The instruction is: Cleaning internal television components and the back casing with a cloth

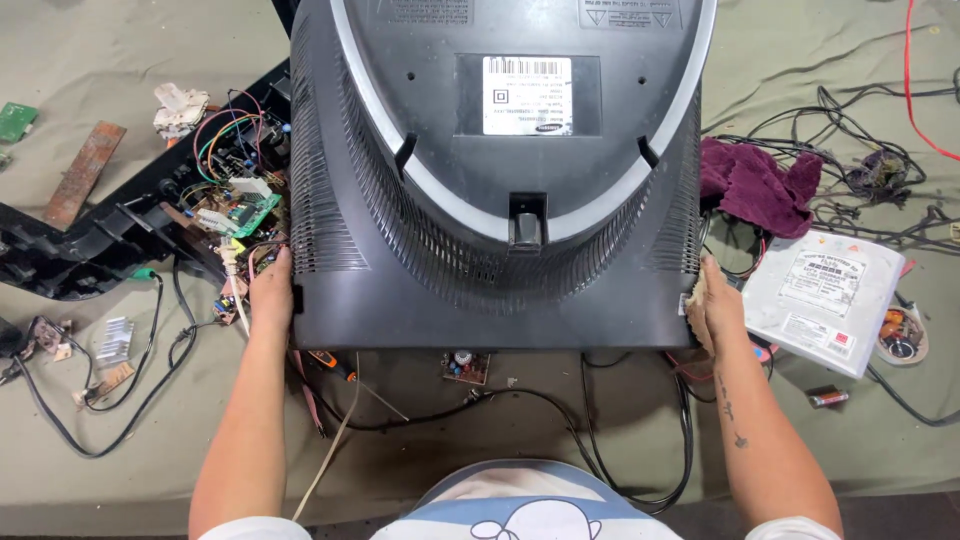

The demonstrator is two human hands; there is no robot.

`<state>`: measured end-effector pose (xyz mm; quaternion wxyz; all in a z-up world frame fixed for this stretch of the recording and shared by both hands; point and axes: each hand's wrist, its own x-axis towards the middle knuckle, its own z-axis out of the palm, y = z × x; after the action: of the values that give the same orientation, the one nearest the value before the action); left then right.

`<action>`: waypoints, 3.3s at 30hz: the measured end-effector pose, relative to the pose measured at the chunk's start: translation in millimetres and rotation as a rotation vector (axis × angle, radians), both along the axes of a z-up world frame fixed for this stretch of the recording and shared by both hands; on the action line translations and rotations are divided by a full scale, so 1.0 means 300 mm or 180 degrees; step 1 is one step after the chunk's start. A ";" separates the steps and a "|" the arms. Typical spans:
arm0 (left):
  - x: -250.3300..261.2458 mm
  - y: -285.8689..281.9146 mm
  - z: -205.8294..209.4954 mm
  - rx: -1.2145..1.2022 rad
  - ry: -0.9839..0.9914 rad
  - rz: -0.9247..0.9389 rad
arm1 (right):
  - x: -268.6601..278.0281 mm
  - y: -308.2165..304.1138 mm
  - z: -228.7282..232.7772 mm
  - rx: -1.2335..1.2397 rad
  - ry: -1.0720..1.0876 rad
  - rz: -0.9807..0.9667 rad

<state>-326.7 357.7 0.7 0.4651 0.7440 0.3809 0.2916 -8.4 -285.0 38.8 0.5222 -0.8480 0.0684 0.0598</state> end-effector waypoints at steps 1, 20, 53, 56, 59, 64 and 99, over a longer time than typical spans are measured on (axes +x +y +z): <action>0.003 0.002 -0.004 -0.0027 -0.0023 0.0013 | -0.013 0.008 0.010 0.0048 -0.0026 -0.0021; -0.030 -0.012 0.032 0.0679 0.0646 0.0176 | 0.081 -0.075 -0.144 -0.0537 -0.0105 0.0074; 0.232 -0.937 0.633 0.2578 0.0144 -0.0847 | -0.284 0.354 0.417 -0.1508 -0.3149 0.1187; 0.246 -0.930 0.619 0.2708 0.0031 -0.0893 | -0.509 0.281 0.347 -0.1708 -0.2945 0.1683; 0.245 -0.925 0.562 0.2906 0.0068 -0.0845 | -0.404 0.278 0.437 -0.1952 -0.3168 0.1613; 0.246 -0.934 0.572 0.2777 0.0156 -0.0855 | 0.056 0.306 0.459 -0.1297 -0.2436 0.1413; 0.190 -0.887 0.567 0.2548 -0.0189 -0.0913 | -0.602 0.586 0.574 0.0425 -0.3849 0.1182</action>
<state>-269.7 91.7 170.8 0.1861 0.9027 0.1167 0.3700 -189.1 -109.3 211.0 0.5012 -0.6953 -0.3906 -0.3360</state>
